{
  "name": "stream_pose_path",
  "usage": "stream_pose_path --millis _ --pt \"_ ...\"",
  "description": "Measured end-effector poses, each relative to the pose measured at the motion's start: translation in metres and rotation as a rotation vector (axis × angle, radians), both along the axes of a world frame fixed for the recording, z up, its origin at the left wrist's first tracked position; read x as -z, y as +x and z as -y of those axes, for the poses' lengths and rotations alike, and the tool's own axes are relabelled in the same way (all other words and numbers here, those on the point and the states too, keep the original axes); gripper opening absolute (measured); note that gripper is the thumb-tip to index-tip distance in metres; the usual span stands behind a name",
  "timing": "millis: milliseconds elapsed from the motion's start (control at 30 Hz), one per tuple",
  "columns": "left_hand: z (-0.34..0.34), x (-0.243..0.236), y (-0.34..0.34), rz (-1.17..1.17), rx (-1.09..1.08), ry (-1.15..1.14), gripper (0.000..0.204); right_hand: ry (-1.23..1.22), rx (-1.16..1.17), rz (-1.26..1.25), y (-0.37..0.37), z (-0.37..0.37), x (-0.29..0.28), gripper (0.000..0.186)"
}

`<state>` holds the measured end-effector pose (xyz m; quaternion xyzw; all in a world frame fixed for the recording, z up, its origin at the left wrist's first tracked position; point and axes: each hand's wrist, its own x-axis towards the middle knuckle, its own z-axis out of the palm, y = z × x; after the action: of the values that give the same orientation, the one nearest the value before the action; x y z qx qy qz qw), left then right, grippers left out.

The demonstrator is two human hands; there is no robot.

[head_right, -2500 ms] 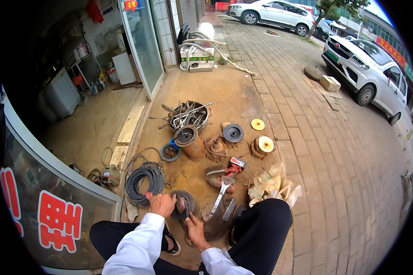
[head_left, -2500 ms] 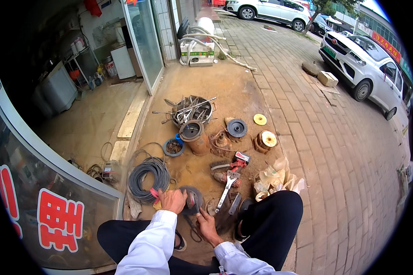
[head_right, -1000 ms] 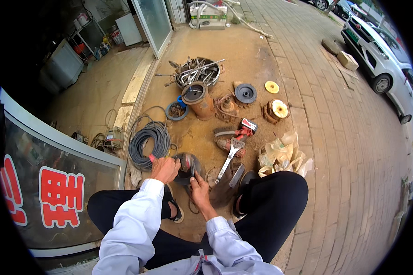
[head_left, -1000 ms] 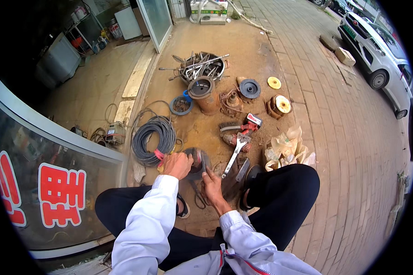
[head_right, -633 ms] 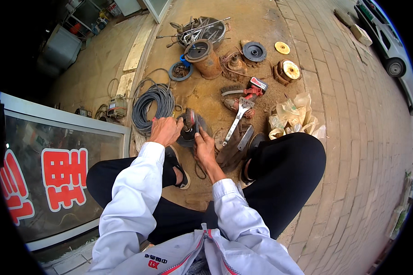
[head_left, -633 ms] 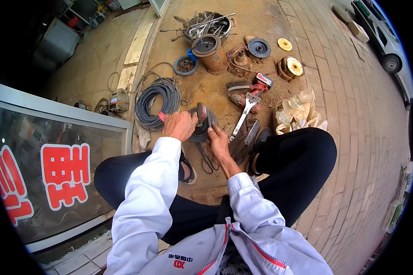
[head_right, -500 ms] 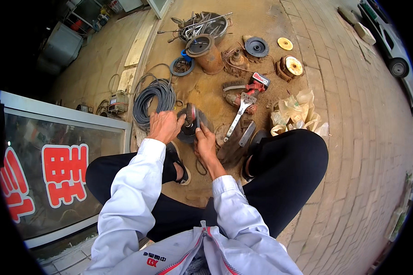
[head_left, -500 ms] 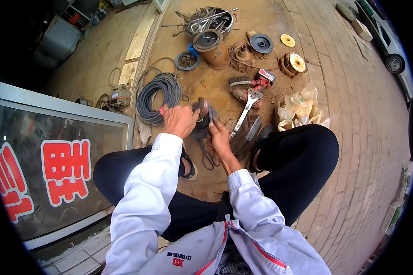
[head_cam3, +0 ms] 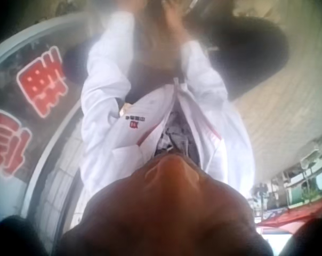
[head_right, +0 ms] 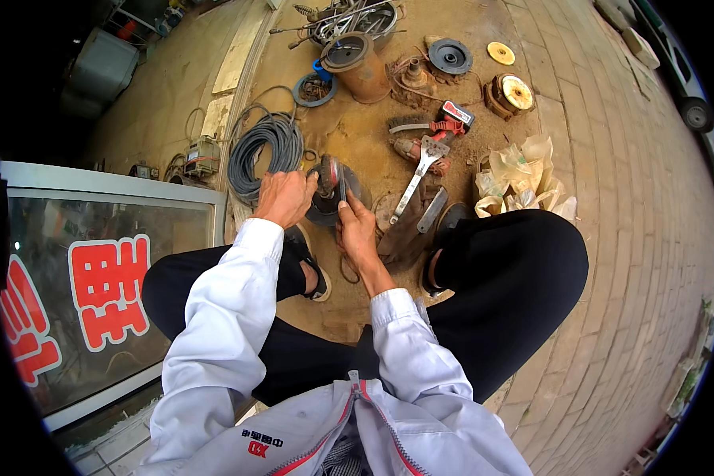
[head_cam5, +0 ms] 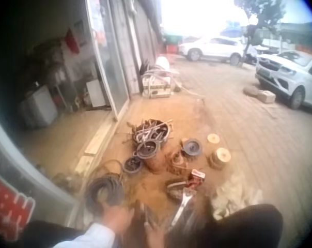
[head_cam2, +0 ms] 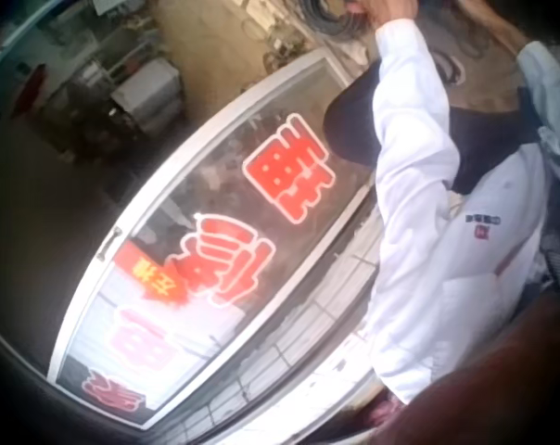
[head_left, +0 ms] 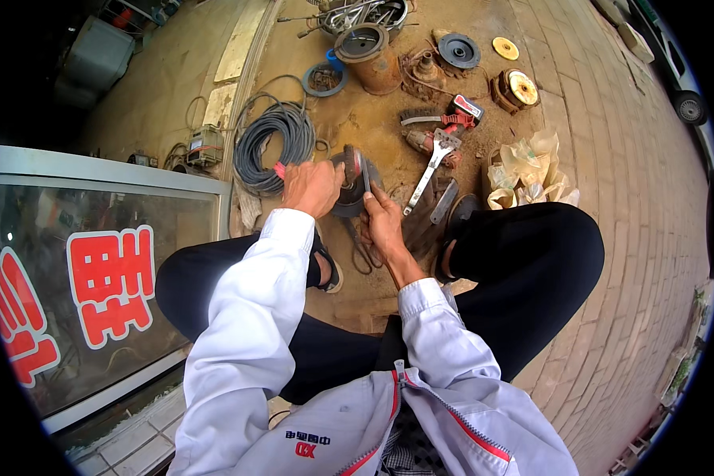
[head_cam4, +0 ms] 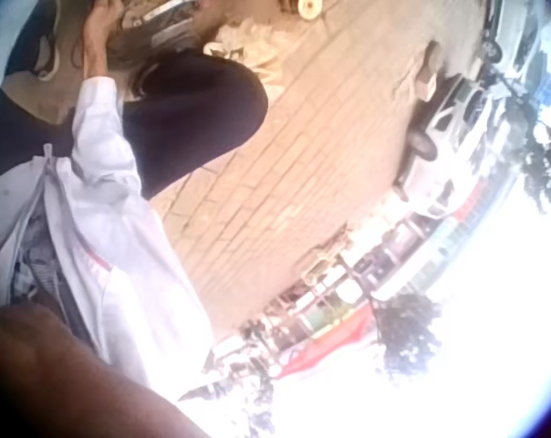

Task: The person sits on the ground and uses a file to smooth the surface of a metal ring. They then insert the ring into a larger mechanical assembly and use a wrench to tighten a bolt, securing the ring in place.

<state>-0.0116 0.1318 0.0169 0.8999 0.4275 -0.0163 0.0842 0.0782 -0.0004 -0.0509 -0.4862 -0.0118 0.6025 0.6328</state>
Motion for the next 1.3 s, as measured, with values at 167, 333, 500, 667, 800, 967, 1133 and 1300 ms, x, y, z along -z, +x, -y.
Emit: stream_pose_path --millis 167,333,500,667,800,967,1133,1300 --pt "0.001 -0.003 0.001 -0.020 -0.083 -0.061 0.053 0.008 -0.058 -0.064 -0.011 0.030 -0.019 0.052" --pt "0.001 -0.007 0.005 -0.048 -0.107 -0.116 0.055 -0.014 0.004 -0.148 0.008 -0.004 -0.008 0.051" --pt "0.000 -0.003 0.005 -0.036 -0.155 -0.136 0.057 -0.053 -0.043 -0.102 -0.010 0.034 -0.018 0.052" --pt "0.007 -0.006 0.006 -0.054 -0.211 -0.153 0.058 -0.023 -0.014 -0.115 -0.007 0.021 -0.011 0.053" --pt "0.006 -0.008 0.009 -0.056 -0.215 -0.081 0.058 -0.054 -0.018 -0.107 -0.011 0.028 -0.023 0.054" --pt "0.007 -0.018 0.006 -0.112 -0.074 -0.042 0.048 -0.029 -0.021 -0.115 0.000 0.009 -0.007 0.054" --pt "0.002 -0.010 0.000 -0.070 0.000 -0.060 0.039 -0.021 0.004 -0.132 -0.004 0.016 -0.008 0.053" --pt "0.001 -0.009 0.002 -0.029 -0.010 -0.035 0.044 -0.027 -0.029 -0.059 -0.010 0.025 -0.017 0.053"
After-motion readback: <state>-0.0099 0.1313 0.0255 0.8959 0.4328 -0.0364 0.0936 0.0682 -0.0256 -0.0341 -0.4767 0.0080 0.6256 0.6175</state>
